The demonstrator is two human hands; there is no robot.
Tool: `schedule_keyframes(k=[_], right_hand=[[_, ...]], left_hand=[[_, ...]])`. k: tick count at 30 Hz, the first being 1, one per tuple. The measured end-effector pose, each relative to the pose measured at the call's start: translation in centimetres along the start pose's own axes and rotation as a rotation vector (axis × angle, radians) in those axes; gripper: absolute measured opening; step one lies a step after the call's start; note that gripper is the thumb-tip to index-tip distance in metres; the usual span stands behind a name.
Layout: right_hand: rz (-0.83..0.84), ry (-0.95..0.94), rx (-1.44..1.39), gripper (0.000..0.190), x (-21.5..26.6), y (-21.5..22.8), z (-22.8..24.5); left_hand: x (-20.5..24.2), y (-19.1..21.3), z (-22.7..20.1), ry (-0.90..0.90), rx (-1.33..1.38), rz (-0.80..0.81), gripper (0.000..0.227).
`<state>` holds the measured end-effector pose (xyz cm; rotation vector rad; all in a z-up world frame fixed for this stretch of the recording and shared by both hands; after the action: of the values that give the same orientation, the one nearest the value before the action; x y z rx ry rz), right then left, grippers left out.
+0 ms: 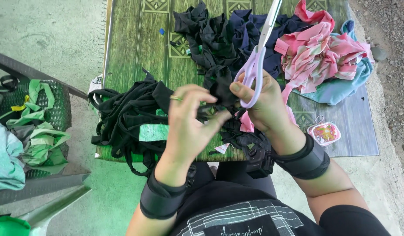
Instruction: The person cuts strips of black fabric from a pile of scraps by hand, straightening and aligning the fabric pieces, then cutting them with scissors.
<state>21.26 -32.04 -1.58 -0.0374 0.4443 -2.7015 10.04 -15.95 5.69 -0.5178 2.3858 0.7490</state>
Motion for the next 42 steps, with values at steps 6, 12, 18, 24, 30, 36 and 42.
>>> schedule_keyframes(k=[6,12,18,24,30,36,42], right_hand=[[0.109,-0.054,-0.016,0.024,0.7,-3.0,0.9],[0.151,0.061,0.175,0.045,0.3,-1.3,3.6],[0.260,-0.030,0.252,0.057,3.2,4.6,-1.9],[0.388,-0.267,0.435,0.055,6.9,6.6,-4.9],[0.383,-0.369,0.427,0.048,8.1,7.6,-5.7],[0.473,-0.356,0.533,0.050,8.3,7.1,-5.6],[0.585,-0.282,0.451,0.060,8.4,6.8,-6.4]], left_hand=[[1.1,-3.2,1.7,0.178,0.360,0.086,0.055],[3.9,-6.2,7.8,0.757,1.026,0.169,0.030],[2.4,-4.1,8.1,0.766,1.429,-0.004,0.033],[0.6,-2.5,7.2,0.647,1.303,0.024,0.038],[0.2,-3.1,6.8,0.656,1.257,0.077,0.042],[-0.3,-2.7,5.3,0.661,1.178,0.162,0.043],[-0.6,-2.5,3.5,0.666,1.204,0.265,0.043]])
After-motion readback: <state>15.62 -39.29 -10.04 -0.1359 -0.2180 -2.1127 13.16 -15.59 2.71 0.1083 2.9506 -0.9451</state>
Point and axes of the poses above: each hand's wrist, its own x-axis away from the middle knuckle, its own y-axis out of the back of the hand, z = x × y, the point moved 6 cm from there along -x, towards the middle knuckle, and after that the axes turned 4 degrees about x, right-handed, at the moved point
